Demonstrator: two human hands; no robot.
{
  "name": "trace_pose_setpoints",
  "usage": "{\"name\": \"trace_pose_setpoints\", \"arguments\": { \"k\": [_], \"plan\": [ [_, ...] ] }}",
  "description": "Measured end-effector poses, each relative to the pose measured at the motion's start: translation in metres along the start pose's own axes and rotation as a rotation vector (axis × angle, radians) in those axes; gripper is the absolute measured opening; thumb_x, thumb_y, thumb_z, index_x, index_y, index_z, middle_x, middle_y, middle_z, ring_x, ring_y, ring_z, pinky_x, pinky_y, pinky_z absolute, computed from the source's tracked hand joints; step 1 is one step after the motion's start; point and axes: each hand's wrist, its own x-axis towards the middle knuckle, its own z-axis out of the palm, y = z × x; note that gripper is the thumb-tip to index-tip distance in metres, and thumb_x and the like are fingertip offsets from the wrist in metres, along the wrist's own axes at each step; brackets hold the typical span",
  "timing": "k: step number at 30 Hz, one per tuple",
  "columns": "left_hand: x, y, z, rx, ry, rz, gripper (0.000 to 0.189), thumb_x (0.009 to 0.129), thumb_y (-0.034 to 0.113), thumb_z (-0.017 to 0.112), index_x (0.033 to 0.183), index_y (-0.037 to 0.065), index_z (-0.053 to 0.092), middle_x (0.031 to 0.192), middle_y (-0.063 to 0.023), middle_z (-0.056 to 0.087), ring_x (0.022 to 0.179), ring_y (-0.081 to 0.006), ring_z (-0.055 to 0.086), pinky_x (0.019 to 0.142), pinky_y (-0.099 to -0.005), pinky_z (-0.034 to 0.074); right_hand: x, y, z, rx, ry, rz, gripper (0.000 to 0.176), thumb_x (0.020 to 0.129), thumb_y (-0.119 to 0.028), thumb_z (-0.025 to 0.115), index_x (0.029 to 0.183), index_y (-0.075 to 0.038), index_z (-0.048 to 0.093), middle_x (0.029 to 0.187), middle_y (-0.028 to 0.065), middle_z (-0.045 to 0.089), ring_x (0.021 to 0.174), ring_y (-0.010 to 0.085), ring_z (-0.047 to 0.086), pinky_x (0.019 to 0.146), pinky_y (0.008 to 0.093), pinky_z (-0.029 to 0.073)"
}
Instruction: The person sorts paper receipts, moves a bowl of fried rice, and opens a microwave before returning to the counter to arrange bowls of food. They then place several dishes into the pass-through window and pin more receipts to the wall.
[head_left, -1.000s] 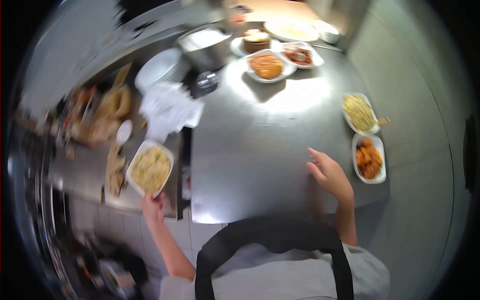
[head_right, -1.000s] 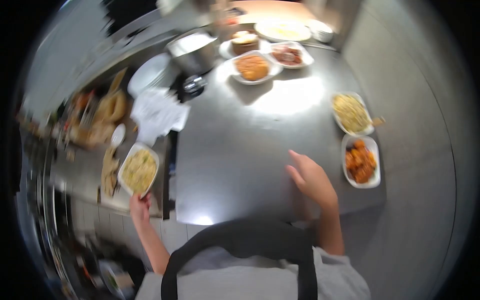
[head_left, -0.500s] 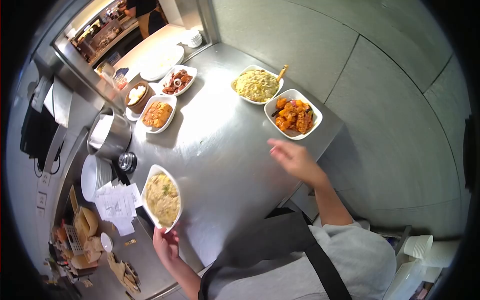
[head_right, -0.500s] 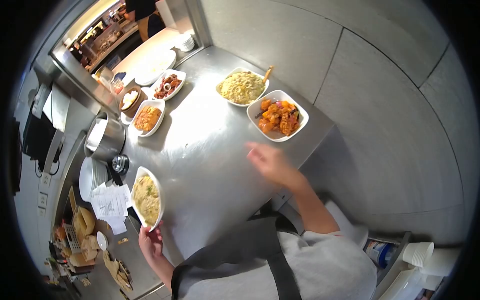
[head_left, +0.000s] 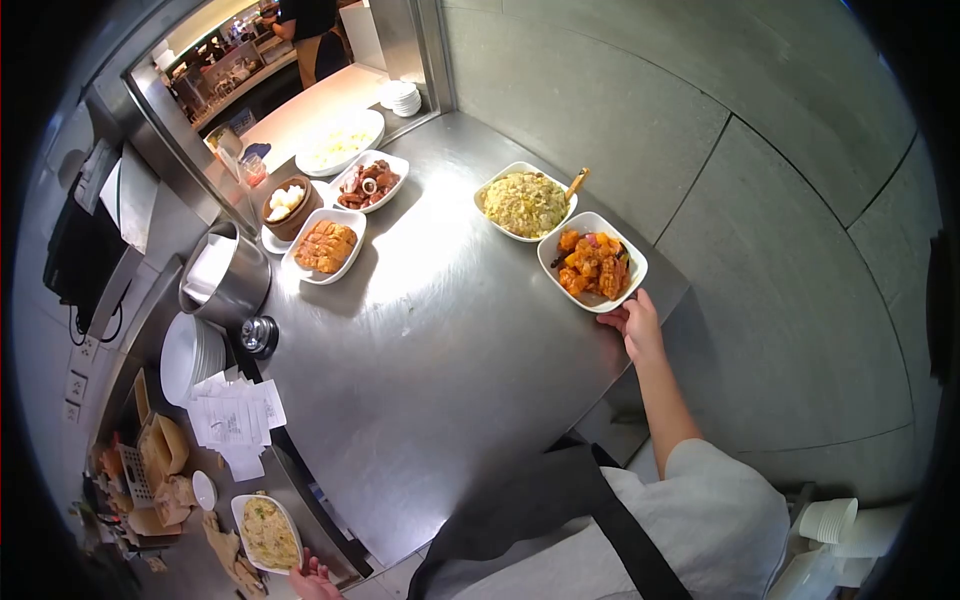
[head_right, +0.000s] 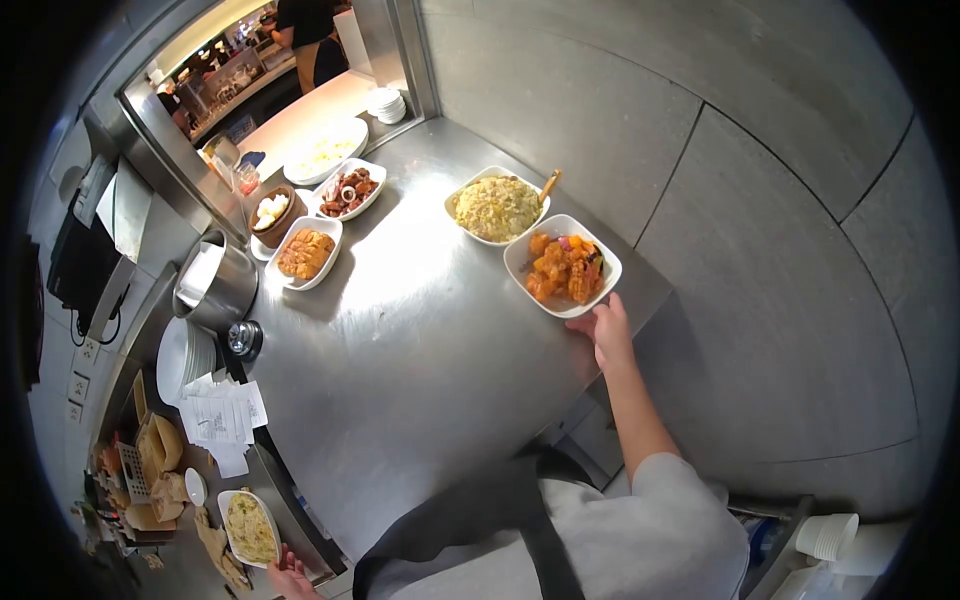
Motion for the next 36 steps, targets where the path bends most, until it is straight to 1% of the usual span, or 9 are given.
{"name": "trace_pose_setpoints", "arguments": {
  "k": [6,8,9,10,11,16,24,31,36],
  "plan": [
    [0.018,0.04,0.06,0.424,0.29,0.929,0.03,0.084,0.016,0.038,0.107,-0.004,0.037,0.094,-0.0174,0.054,0.073,-0.0213,0.055,0.06,-0.0294,0.047,0.004,-0.008,0.0,0.03,-0.053,0.026,0.025,0.084,-0.008,0.035,0.107,0.001,0.037,0.088,0.0126,0.053,0.068,0.021,0.057,0.06,0.0302,0.05],
    [0.008,0.05,0.131,0.87,0.109,1.264,0.032,0.084,0.015,0.04,0.107,-0.008,0.041,0.106,-0.016,0.047,0.096,-0.0226,0.047,0.08,-0.0298,0.037,0.01,-0.006,0.005,-0.014,-0.058,-0.001,0.025,0.084,-0.008,0.037,0.107,0.001,0.037,0.087,0.0127,0.053,0.067,0.0205,0.057,0.06,0.0301,0.05],
    [-0.016,0.057,0.179,0.822,-0.163,0.874,0.034,0.084,0.018,0.044,0.109,-0.005,0.042,0.109,-0.0147,0.045,0.095,-0.0219,0.046,0.078,-0.0292,0.037,0.015,-0.005,0.007,0.013,-0.069,-0.011,0.022,0.084,-0.007,0.037,0.103,0.002,0.038,0.086,0.0134,0.053,0.067,0.0212,0.057,0.06,0.0308,0.05],
    [-0.024,0.055,0.218,0.737,-0.369,0.778,0.037,0.081,0.02,0.049,0.111,-0.002,0.042,0.109,-0.0146,0.045,0.092,-0.0231,0.046,0.076,-0.0284,0.038,0.022,-0.002,0.011,0.011,-0.077,-0.015,0.022,0.084,-0.007,0.037,0.103,0.002,0.038,0.086,0.0134,0.053,0.067,0.0212,0.057,0.06,0.0308,0.05],
    [-0.012,0.045,0.247,0.771,-0.514,0.984,0.042,0.079,0.023,0.052,0.113,0.0,0.042,0.108,-0.0151,0.045,0.091,-0.0246,0.048,0.075,-0.0278,0.039,0.033,-0.001,0.017,0.023,-0.092,-0.014,0.019,0.084,-0.008,0.037,0.1,0.002,0.038,0.085,0.0139,0.053,0.067,0.0214,0.057,0.06,0.031,0.051],
    [0.013,0.027,0.348,0.959,-0.812,1.118,0.042,0.077,0.024,0.053,0.109,-0.002,0.044,0.105,-0.0191,0.046,0.095,-0.0318,0.045,0.083,-0.0355,0.036,0.093,0.007,0.054,-0.017,-0.114,-0.037,0.02,0.084,-0.007,0.039,0.102,0.001,0.038,0.09,0.0135,0.052,0.067,0.023,0.058,0.06,0.0335,0.052],
    [0.048,0.015,0.355,1.074,-0.771,1.029,0.044,0.074,0.03,0.055,0.103,-0.003,0.05,0.104,-0.0209,0.048,0.099,-0.0342,0.043,0.088,-0.038,0.033,0.138,0.002,0.089,-0.09,-0.128,-0.035,0.023,0.083,-0.008,0.041,0.102,0.002,0.035,0.094,0.0159,0.048,0.068,0.0249,0.058,0.059,0.0337,0.052],
    [0.05,0.01,0.357,1.055,-0.787,1.048,0.043,0.075,0.03,0.055,0.103,-0.002,0.05,0.102,-0.0178,0.05,0.097,-0.0299,0.046,0.084,-0.0349,0.035,0.133,0.0,0.09,-0.053,-0.104,-0.051,0.061,0.081,-0.006,0.043,0.127,-0.005,0.003,0.099,0.0209,0.047,0.067,0.0264,0.059,0.06,0.0352,0.052],
    [0.039,0.009,0.364,1.03,-0.859,0.989,0.043,0.074,0.029,0.055,0.104,-0.002,0.05,0.104,-0.0195,0.048,0.099,-0.033,0.043,0.087,-0.037,0.033,0.139,0.004,0.088,-0.052,-0.115,-0.05,0.062,0.081,-0.005,0.044,0.127,-0.008,0.003,0.098,0.0216,0.048,0.067,0.027,0.059,0.059,0.0359,0.052]
  ]
}}
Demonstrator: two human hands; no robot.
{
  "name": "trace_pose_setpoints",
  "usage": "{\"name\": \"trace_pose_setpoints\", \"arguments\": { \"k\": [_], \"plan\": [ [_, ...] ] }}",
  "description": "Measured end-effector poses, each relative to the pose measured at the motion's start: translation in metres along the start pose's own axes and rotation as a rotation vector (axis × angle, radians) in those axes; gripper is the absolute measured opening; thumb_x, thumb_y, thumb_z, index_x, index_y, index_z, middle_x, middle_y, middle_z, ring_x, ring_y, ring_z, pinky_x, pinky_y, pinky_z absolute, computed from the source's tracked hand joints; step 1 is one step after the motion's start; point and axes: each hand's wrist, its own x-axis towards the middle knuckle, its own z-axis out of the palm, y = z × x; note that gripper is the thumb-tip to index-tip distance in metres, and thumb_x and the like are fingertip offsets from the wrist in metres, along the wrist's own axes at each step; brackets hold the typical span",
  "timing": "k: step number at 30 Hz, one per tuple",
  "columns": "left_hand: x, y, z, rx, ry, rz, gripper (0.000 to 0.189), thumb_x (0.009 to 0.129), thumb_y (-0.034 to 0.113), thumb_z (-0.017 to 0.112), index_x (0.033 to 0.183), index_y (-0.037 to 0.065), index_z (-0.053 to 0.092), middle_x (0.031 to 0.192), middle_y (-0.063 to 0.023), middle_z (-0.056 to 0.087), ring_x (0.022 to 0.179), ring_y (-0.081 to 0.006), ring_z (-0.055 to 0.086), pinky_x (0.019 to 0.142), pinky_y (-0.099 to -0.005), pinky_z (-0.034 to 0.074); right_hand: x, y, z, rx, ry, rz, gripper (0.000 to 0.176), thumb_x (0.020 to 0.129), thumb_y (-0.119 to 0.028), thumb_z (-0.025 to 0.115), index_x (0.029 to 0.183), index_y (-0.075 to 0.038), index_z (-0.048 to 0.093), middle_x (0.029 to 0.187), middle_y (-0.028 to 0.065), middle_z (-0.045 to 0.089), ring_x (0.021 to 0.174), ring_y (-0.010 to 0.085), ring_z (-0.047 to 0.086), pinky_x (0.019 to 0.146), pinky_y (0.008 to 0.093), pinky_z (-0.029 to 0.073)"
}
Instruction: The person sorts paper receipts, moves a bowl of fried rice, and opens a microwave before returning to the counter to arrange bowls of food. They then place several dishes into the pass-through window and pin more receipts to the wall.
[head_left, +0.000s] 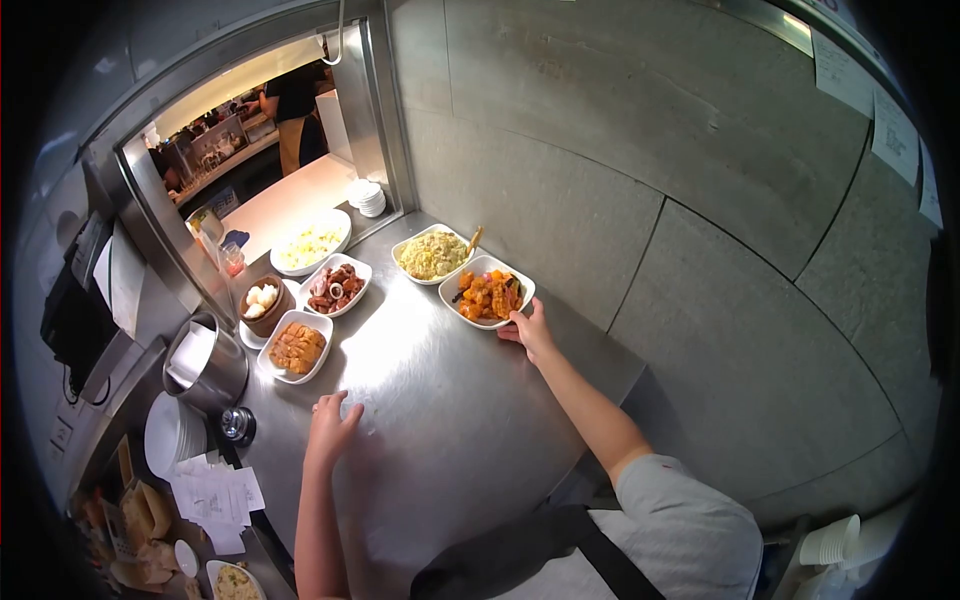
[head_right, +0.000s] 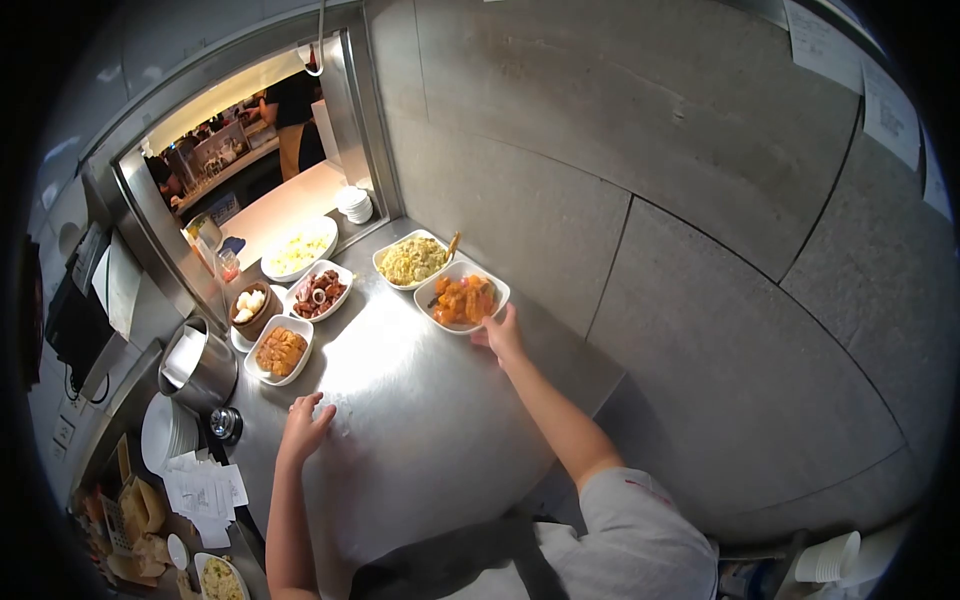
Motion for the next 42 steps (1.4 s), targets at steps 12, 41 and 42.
{"name": "trace_pose_setpoints", "arguments": {
  "k": [12,41,42],
  "plan": [
    [0.043,0.041,0.034,-0.16,-0.126,0.195,0.043,0.075,0.024,0.055,0.108,-0.002,0.046,0.105,-0.0195,0.048,0.1,-0.0297,0.045,0.085,-0.0347,0.037,0.003,0.002,0.0,-0.002,0.022,0.005,0.062,0.078,-0.004,0.045,0.125,-0.006,0.004,0.095,0.0216,0.048,0.064,0.0259,0.059,0.057,0.0348,0.052],
    [0.229,0.077,0.164,-1.295,0.184,-0.168,0.065,0.072,0.01,0.058,0.124,-0.002,0.021,0.081,-0.0072,0.049,0.064,-0.0099,0.049,0.056,-0.0203,0.043,0.002,0.009,-0.008,0.024,0.008,-0.032,0.062,0.079,-0.008,0.051,0.126,-0.003,0.01,0.091,0.0144,0.05,0.068,0.0194,0.056,0.06,0.0316,0.051],
    [0.229,0.074,0.165,-1.274,0.166,-0.18,0.066,0.072,0.012,0.059,0.124,-0.003,0.019,0.085,-0.0106,0.05,0.067,-0.012,0.051,0.056,-0.0206,0.045,0.003,0.009,-0.008,0.023,0.009,-0.058,0.062,0.079,-0.008,0.051,0.126,-0.003,0.01,0.091,0.0144,0.05,0.068,0.0194,0.056,0.06,0.0316,0.051]
  ]
}}
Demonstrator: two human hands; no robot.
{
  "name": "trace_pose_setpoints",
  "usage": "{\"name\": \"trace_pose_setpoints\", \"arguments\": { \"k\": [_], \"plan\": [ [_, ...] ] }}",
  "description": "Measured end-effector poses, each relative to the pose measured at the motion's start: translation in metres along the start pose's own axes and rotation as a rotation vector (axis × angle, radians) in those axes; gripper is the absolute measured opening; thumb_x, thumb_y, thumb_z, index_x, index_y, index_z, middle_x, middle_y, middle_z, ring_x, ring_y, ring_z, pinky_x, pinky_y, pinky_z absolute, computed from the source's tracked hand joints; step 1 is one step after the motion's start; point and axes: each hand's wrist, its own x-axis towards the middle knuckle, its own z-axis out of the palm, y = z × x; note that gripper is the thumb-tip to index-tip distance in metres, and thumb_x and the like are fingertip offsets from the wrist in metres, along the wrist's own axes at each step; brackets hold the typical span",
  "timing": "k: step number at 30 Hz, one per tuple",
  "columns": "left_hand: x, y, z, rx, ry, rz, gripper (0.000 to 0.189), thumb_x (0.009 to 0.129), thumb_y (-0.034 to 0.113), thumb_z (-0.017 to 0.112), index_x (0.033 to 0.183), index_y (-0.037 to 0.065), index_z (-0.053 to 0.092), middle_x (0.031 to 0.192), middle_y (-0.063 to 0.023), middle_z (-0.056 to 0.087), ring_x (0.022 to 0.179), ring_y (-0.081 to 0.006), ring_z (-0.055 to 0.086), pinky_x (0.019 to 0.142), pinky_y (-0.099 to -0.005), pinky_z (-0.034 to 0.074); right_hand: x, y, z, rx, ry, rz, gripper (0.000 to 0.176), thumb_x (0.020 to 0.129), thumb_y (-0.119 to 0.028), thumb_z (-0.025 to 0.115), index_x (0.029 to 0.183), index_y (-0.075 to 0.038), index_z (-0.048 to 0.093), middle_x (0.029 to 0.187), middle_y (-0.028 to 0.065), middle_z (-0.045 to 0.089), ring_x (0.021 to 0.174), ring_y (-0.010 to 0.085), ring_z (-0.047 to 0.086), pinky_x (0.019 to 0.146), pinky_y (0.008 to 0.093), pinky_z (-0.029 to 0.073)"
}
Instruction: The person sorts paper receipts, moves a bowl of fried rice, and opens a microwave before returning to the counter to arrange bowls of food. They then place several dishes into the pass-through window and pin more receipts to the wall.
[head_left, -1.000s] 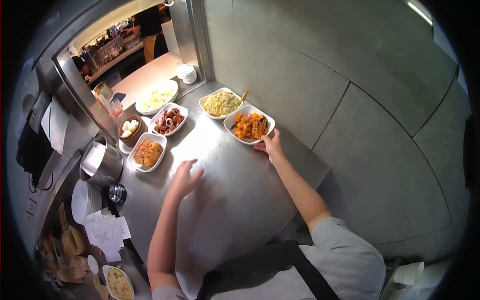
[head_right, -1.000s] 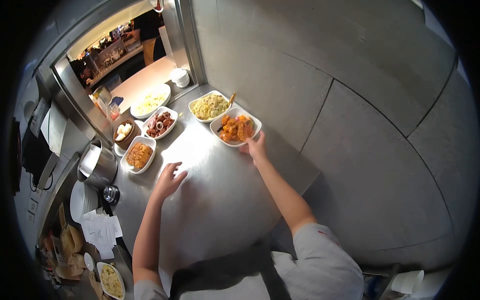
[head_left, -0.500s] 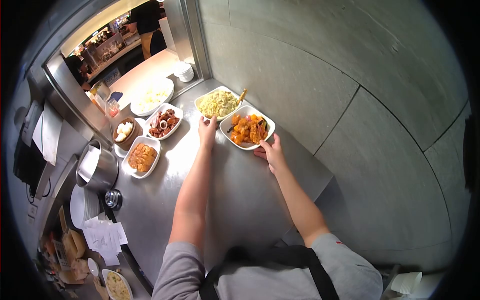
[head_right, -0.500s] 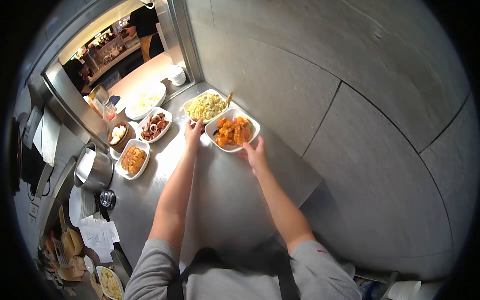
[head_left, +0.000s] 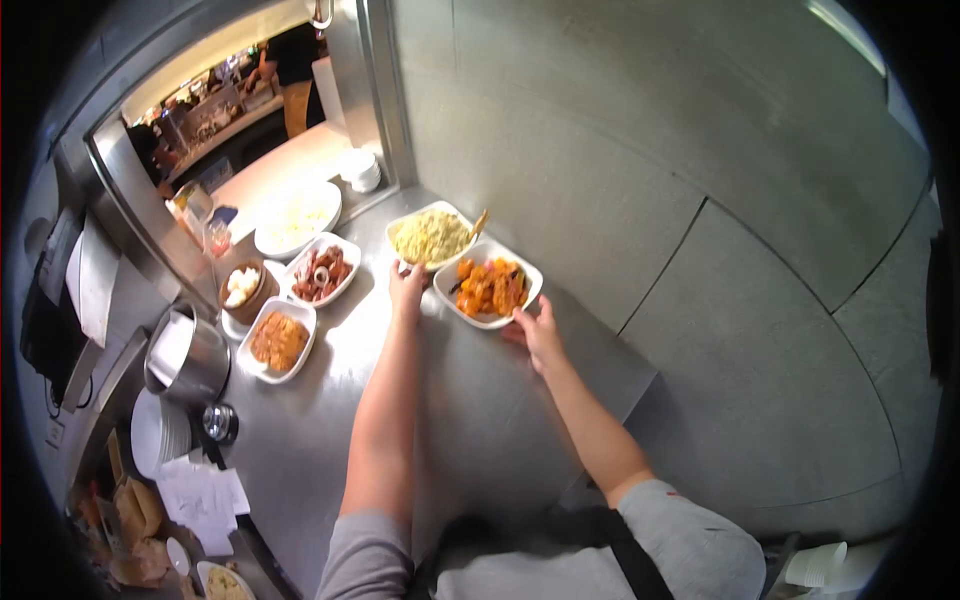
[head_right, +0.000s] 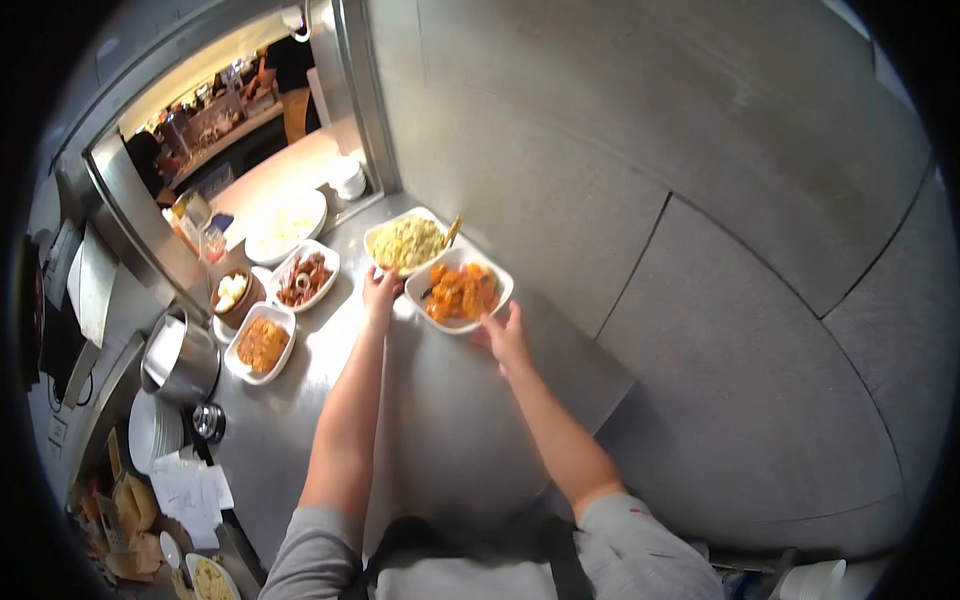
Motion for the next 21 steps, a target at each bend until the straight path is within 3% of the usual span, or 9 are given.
{"name": "trace_pose_setpoints", "arguments": {
  "k": [2,13,21],
  "plan": [
    [0.018,-0.015,-0.003,-0.047,-0.046,-0.015,0.07,0.073,0.012,0.059,0.125,-0.003,0.014,0.09,-0.0148,0.05,0.069,-0.0146,0.054,0.054,-0.0223,0.046,-0.001,-0.001,0.001,0.034,-0.01,0.073,0.063,0.078,-0.008,0.052,0.126,-0.004,0.01,0.088,0.0149,0.052,0.064,0.0198,0.057,0.059,0.0315,0.05],
    [0.01,-0.005,0.001,-0.013,0.008,-0.01,0.067,0.073,0.009,0.057,0.125,-0.003,0.016,0.093,-0.0135,0.048,0.067,-0.0128,0.051,0.057,-0.0223,0.046,-0.005,-0.002,0.003,0.026,0.007,0.033,0.064,0.079,-0.008,0.051,0.127,-0.004,0.008,0.09,0.0125,0.049,0.07,0.0187,0.056,0.061,0.0313,0.051],
    [0.022,-0.021,-0.001,-0.009,0.052,0.011,0.07,0.069,0.016,0.062,0.123,-0.003,0.021,0.082,-0.0093,0.051,0.061,-0.0125,0.051,0.051,-0.0235,0.044,0.001,0.003,0.001,0.033,0.003,0.031,0.063,0.079,-0.008,0.051,0.126,-0.004,0.009,0.09,0.0129,0.046,0.065,0.0176,0.056,0.057,0.0307,0.051]
  ]
}}
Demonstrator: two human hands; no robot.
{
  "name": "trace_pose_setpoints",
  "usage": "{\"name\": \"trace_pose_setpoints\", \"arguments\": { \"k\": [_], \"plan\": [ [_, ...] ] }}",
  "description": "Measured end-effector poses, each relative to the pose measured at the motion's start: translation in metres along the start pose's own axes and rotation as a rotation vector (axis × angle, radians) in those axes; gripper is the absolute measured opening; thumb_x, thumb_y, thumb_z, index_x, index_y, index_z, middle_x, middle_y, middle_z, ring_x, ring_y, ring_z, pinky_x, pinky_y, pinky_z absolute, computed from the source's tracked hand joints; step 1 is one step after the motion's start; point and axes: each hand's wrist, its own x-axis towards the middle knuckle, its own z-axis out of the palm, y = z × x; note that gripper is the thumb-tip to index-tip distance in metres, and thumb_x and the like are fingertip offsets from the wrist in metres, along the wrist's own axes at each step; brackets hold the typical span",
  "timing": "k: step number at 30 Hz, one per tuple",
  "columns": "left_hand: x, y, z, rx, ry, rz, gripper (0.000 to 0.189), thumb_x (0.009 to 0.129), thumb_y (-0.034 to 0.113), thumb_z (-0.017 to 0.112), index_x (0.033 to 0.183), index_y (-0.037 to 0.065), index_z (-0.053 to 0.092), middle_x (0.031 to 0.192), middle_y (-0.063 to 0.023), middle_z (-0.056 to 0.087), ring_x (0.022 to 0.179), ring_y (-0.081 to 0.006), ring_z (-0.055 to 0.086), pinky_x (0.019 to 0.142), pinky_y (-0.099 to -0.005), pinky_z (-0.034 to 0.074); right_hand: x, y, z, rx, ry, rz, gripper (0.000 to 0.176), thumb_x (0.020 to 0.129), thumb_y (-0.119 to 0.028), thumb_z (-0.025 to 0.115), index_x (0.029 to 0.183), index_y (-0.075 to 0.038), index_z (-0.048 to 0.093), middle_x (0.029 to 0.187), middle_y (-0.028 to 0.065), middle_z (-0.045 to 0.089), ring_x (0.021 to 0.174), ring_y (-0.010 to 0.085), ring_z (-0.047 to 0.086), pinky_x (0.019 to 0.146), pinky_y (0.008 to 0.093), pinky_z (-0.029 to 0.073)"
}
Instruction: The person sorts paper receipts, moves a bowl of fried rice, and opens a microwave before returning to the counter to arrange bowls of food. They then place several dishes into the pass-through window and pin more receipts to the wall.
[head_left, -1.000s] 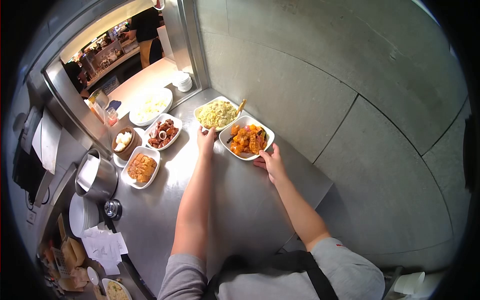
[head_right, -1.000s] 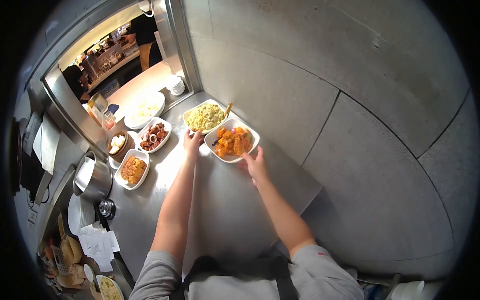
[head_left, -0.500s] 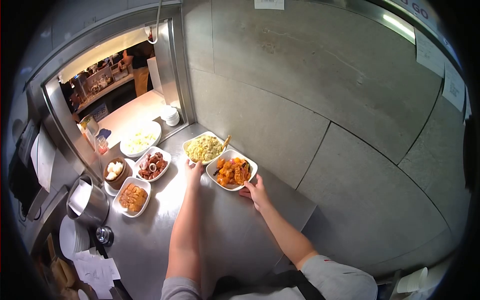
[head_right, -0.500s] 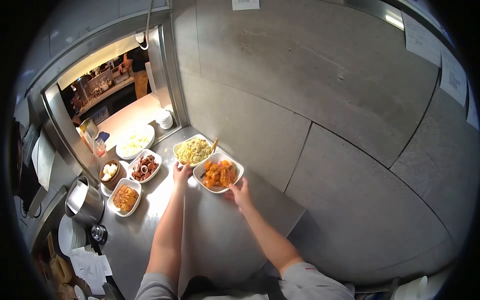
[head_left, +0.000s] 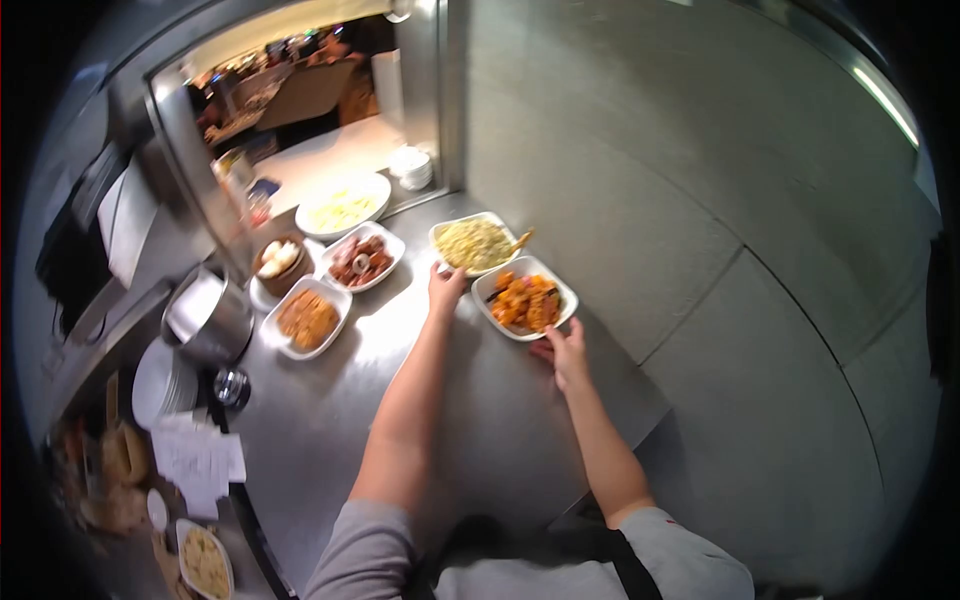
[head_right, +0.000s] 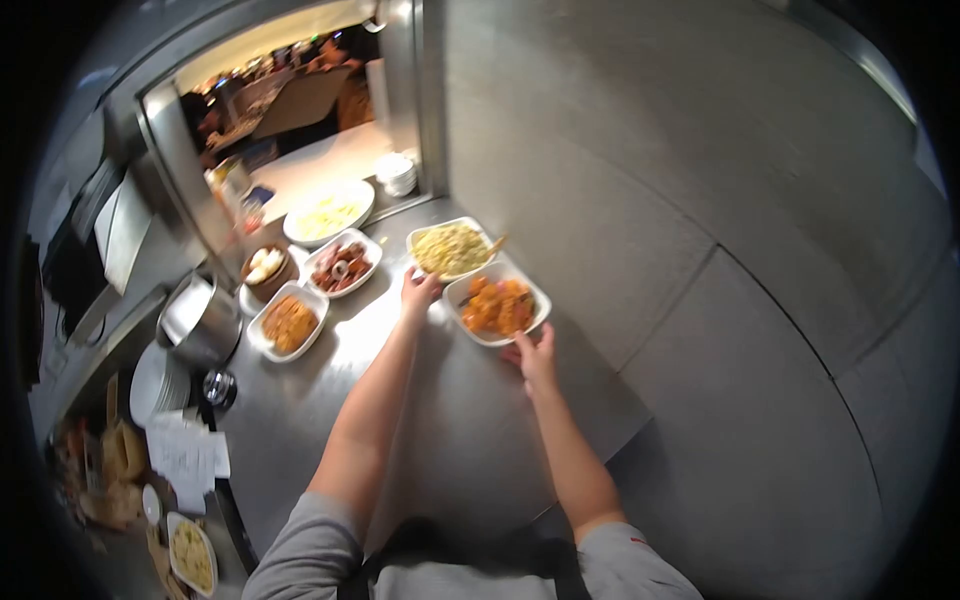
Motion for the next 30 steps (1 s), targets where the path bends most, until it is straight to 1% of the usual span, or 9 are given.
{"name": "trace_pose_setpoints", "arguments": {
  "k": [7,11,13,15,17,24,26,29,30],
  "plan": [
    [-0.009,0.011,0.003,0.092,0.033,0.024,0.069,0.068,0.016,0.062,0.122,-0.006,0.023,0.084,-0.0104,0.054,0.061,-0.0114,0.052,0.052,-0.0227,0.044,-0.003,-0.003,0.001,0.019,-0.023,0.007,0.063,0.079,-0.008,0.051,0.126,-0.003,0.009,0.09,0.0134,0.047,0.067,0.0191,0.056,0.06,0.0314,0.051],
    [-0.02,0.025,0.005,0.062,0.036,0.017,0.069,0.068,0.015,0.062,0.121,-0.006,0.023,0.084,-0.0102,0.053,0.06,-0.0115,0.051,0.052,-0.0226,0.044,-0.004,-0.003,0.001,0.01,-0.038,0.001,0.063,0.079,-0.008,0.051,0.126,-0.003,0.009,0.091,0.0133,0.048,0.068,0.0191,0.056,0.061,0.0318,0.051],
    [-0.019,0.025,0.004,0.042,0.026,0.016,0.069,0.068,0.015,0.062,0.121,-0.006,0.023,0.084,-0.0101,0.053,0.06,-0.0115,0.051,0.051,-0.0226,0.043,-0.008,-0.009,0.003,0.009,-0.032,0.002,0.063,0.08,-0.007,0.05,0.126,-0.001,0.007,0.094,0.0153,0.047,0.07,0.0195,0.055,0.062,0.0313,0.05],
    [-0.016,0.022,0.005,0.097,0.043,0.013,0.069,0.068,0.014,0.062,0.121,-0.006,0.024,0.084,-0.0098,0.053,0.06,-0.0113,0.05,0.051,-0.0224,0.043,-0.009,-0.009,0.004,0.01,-0.032,0.005,0.063,0.08,-0.007,0.05,0.126,-0.001,0.008,0.094,0.0154,0.047,0.071,0.0196,0.055,0.063,0.0314,0.05],
    [-0.011,0.016,0.004,0.083,0.044,0.018,0.068,0.068,0.014,0.062,0.121,-0.006,0.024,0.083,-0.0097,0.053,0.059,-0.0112,0.05,0.05,-0.0225,0.043,-0.008,-0.009,0.002,0.025,-0.04,0.015,0.063,0.08,-0.007,0.05,0.126,-0.001,0.008,0.095,0.0156,0.047,0.071,0.0197,0.055,0.062,0.0313,0.05],
    [-0.017,0.024,0.005,0.092,0.04,0.009,0.068,0.068,0.014,0.061,0.121,-0.005,0.024,0.083,-0.009,0.052,0.059,-0.0112,0.05,0.049,-0.0231,0.043,-0.007,-0.007,0.002,0.005,-0.045,0.007,0.063,0.079,-0.008,0.05,0.126,-0.001,0.009,0.094,0.0151,0.046,0.071,0.0201,0.055,0.062,0.0314,0.05],
    [-0.017,0.023,0.005,0.105,0.049,0.008,0.068,0.068,0.015,0.061,0.121,-0.005,0.024,0.083,-0.0089,0.052,0.059,-0.0114,0.05,0.049,-0.0233,0.043,-0.008,-0.008,0.003,0.011,-0.012,0.006,0.061,0.079,-0.009,0.051,0.125,-0.004,0.012,0.089,0.0128,0.049,0.067,0.0196,0.056,0.063,0.0328,0.05],
    [-0.004,0.007,0.006,0.037,0.065,0.009,0.068,0.066,0.014,0.061,0.121,-0.003,0.025,0.082,-0.009,0.052,0.06,-0.0124,0.051,0.05,-0.0236,0.044,-0.003,-0.004,0.001,0.011,-0.02,0.002,0.061,0.079,-0.009,0.052,0.125,-0.004,0.013,0.088,0.0126,0.05,0.066,0.0197,0.056,0.061,0.0328,0.05],
    [-0.003,0.004,0.006,0.031,0.073,0.018,0.067,0.066,0.013,0.06,0.121,-0.004,0.026,0.079,-0.0094,0.053,0.059,-0.0124,0.052,0.05,-0.0236,0.043,0.0,-0.001,-0.001,0.017,-0.02,0.003,0.06,0.078,-0.008,0.053,0.125,-0.005,0.015,0.089,0.0123,0.05,0.066,0.0198,0.056,0.06,0.0329,0.05]
  ]
}}
